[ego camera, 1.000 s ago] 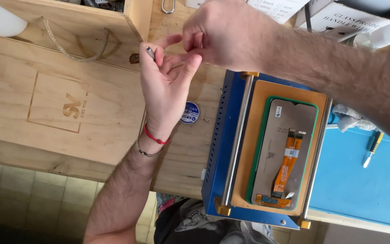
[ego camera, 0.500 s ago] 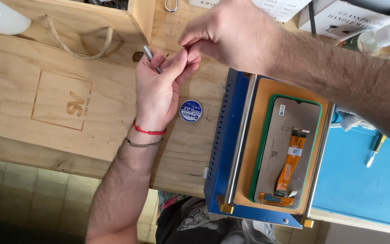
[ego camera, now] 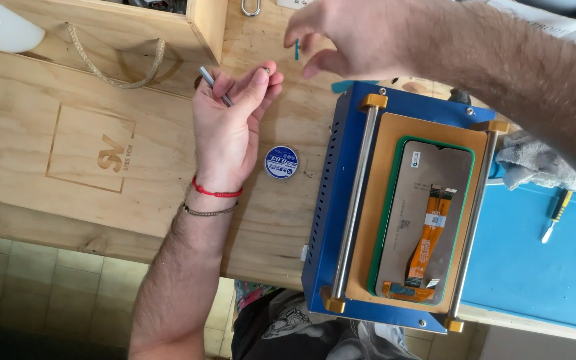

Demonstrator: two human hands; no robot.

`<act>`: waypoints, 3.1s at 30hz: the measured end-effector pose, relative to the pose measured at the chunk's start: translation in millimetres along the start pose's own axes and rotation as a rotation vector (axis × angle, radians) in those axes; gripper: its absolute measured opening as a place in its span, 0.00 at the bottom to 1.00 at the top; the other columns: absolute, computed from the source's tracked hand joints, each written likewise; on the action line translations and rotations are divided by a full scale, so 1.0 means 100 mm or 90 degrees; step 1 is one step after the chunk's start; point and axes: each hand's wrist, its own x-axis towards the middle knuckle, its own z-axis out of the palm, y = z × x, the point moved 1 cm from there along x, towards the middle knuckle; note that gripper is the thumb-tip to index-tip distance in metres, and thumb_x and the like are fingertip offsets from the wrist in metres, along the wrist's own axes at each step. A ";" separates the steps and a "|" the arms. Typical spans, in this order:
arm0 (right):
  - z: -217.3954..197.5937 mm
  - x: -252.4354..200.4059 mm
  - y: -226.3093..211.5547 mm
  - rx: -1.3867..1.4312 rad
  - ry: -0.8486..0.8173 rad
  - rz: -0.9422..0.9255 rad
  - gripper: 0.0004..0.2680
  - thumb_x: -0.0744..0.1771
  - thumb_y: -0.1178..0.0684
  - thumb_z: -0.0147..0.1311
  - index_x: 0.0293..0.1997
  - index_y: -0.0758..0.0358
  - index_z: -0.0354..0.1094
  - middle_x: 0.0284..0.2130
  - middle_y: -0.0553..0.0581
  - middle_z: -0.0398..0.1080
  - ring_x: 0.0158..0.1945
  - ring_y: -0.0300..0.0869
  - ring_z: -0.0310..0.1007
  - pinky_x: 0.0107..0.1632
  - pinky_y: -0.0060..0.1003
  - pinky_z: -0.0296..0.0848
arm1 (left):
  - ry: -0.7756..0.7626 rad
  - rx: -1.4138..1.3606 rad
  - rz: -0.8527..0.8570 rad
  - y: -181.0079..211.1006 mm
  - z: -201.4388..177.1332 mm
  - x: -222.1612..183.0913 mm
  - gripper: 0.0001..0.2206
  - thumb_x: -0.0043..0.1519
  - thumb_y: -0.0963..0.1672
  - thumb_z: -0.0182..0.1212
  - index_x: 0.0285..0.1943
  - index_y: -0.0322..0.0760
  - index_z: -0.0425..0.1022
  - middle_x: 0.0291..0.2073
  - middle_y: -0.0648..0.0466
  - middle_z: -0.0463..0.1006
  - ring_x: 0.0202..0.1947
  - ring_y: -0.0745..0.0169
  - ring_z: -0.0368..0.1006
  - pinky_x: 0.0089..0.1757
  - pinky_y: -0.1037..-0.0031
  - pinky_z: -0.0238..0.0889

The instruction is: A person uses a screen separator machine and a thin wire to separate the glass from an LCD screen, then applies tape to the component.

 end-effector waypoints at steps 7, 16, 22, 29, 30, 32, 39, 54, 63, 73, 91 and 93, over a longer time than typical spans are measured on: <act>-0.15 0.04 -0.28 0.102 0.184 -0.258 0.07 0.73 0.57 0.70 0.58 0.63 0.83 0.44 0.56 0.82 0.47 0.52 0.82 0.43 0.45 0.75 | -0.032 0.082 0.020 -0.03 -0.01 0.01 0.27 0.59 0.39 0.78 0.35 0.49 0.51 0.28 0.56 0.80 0.43 0.58 0.87 0.46 0.64 0.78; -0.06 0.45 -0.38 -0.009 -0.372 0.110 0.11 0.70 0.39 0.66 0.51 0.49 0.84 0.41 0.53 0.85 0.49 0.51 0.84 0.50 0.47 0.84 | -0.075 0.908 0.265 0.43 -0.07 -0.13 0.26 0.67 0.50 0.81 0.37 0.40 0.60 0.27 0.58 0.79 0.28 0.59 0.70 0.35 0.64 0.63; -0.03 0.57 -0.63 -0.147 -0.475 0.143 0.24 0.69 0.27 0.60 0.60 0.58 0.74 0.51 0.64 0.79 0.51 0.60 0.85 0.41 0.52 0.88 | -0.318 1.157 0.228 0.14 -0.08 -0.63 0.32 0.51 0.42 0.82 0.65 0.28 0.73 0.56 0.35 0.82 0.59 0.34 0.76 0.57 0.48 0.72; -0.22 -0.05 -0.29 -0.032 -0.079 0.096 0.08 0.78 0.48 0.57 0.49 0.57 0.76 0.28 0.54 0.78 0.29 0.47 0.78 0.32 0.44 0.76 | -0.288 0.921 0.209 0.16 -0.27 -0.72 0.21 0.56 0.37 0.81 0.49 0.33 0.69 0.41 0.46 0.77 0.42 0.47 0.76 0.46 0.60 0.69; -0.42 -0.21 -0.36 0.007 0.013 0.023 0.05 0.78 0.53 0.60 0.50 0.60 0.76 0.32 0.54 0.77 0.33 0.47 0.77 0.37 0.44 0.75 | -0.214 0.862 0.221 0.21 -0.26 -0.74 0.19 0.57 0.37 0.82 0.46 0.35 0.71 0.36 0.52 0.72 0.37 0.56 0.74 0.42 0.68 0.74; -0.73 -0.45 -0.58 0.042 0.108 -0.052 0.03 0.79 0.57 0.63 0.52 0.63 0.75 0.37 0.54 0.76 0.37 0.46 0.75 0.42 0.44 0.75 | -0.143 0.802 0.237 0.33 -0.16 -0.82 0.18 0.57 0.36 0.84 0.44 0.37 0.73 0.32 0.58 0.67 0.32 0.66 0.72 0.38 0.76 0.79; -0.94 -0.85 -1.52 0.628 0.052 0.126 0.24 0.67 0.50 0.65 0.69 0.68 0.64 0.57 0.63 0.80 0.56 0.47 0.86 0.54 0.37 0.89 | -0.131 0.335 0.302 0.75 0.59 -1.37 0.29 0.57 0.33 0.77 0.39 0.42 0.50 0.45 0.37 0.78 0.43 0.53 0.84 0.45 0.66 0.86; -0.28 -3.35 -2.09 0.741 0.364 0.286 0.12 0.72 0.49 0.52 0.36 0.64 0.77 0.21 0.50 0.74 0.18 0.33 0.63 0.26 0.28 0.68 | -0.166 0.142 0.010 0.28 1.09 -2.28 0.24 0.62 0.38 0.71 0.34 0.44 0.50 0.51 0.29 0.84 0.48 0.31 0.88 0.50 0.50 0.84; 0.13 -4.79 -2.21 0.721 0.474 0.328 0.10 0.71 0.53 0.51 0.34 0.65 0.73 0.20 0.52 0.68 0.20 0.38 0.59 0.29 0.35 0.60 | -0.302 0.186 -0.086 0.08 1.33 -2.56 0.21 0.66 0.39 0.67 0.34 0.43 0.53 0.51 0.37 0.79 0.48 0.30 0.89 0.48 0.54 0.88; -0.06 -5.12 -2.39 0.814 0.277 0.067 0.16 0.75 0.49 0.47 0.32 0.63 0.75 0.16 0.51 0.59 0.14 0.43 0.51 0.22 0.38 0.55 | -0.829 0.473 -0.499 -0.58 1.36 -2.90 0.10 0.53 0.38 0.45 0.32 0.45 0.48 0.52 0.54 0.90 0.25 0.62 0.55 0.33 0.66 0.54; 0.27 -4.65 -0.38 0.300 0.076 0.760 0.08 0.76 0.50 0.56 0.55 0.59 0.82 0.48 0.58 0.83 0.47 0.50 0.80 0.49 0.49 0.74 | -0.709 0.465 -0.511 -0.82 1.19 -2.98 0.19 0.78 0.42 0.57 0.34 0.44 0.52 0.34 0.49 0.85 0.38 0.61 0.84 0.42 0.71 0.73; 0.45 -4.46 -0.09 0.156 0.138 0.601 0.06 0.76 0.57 0.60 0.57 0.66 0.82 0.46 0.62 0.81 0.44 0.49 0.78 0.46 0.44 0.76 | -0.666 0.429 -0.508 -0.78 1.27 -2.99 0.19 0.78 0.43 0.57 0.34 0.45 0.53 0.31 0.49 0.82 0.39 0.59 0.86 0.42 0.71 0.71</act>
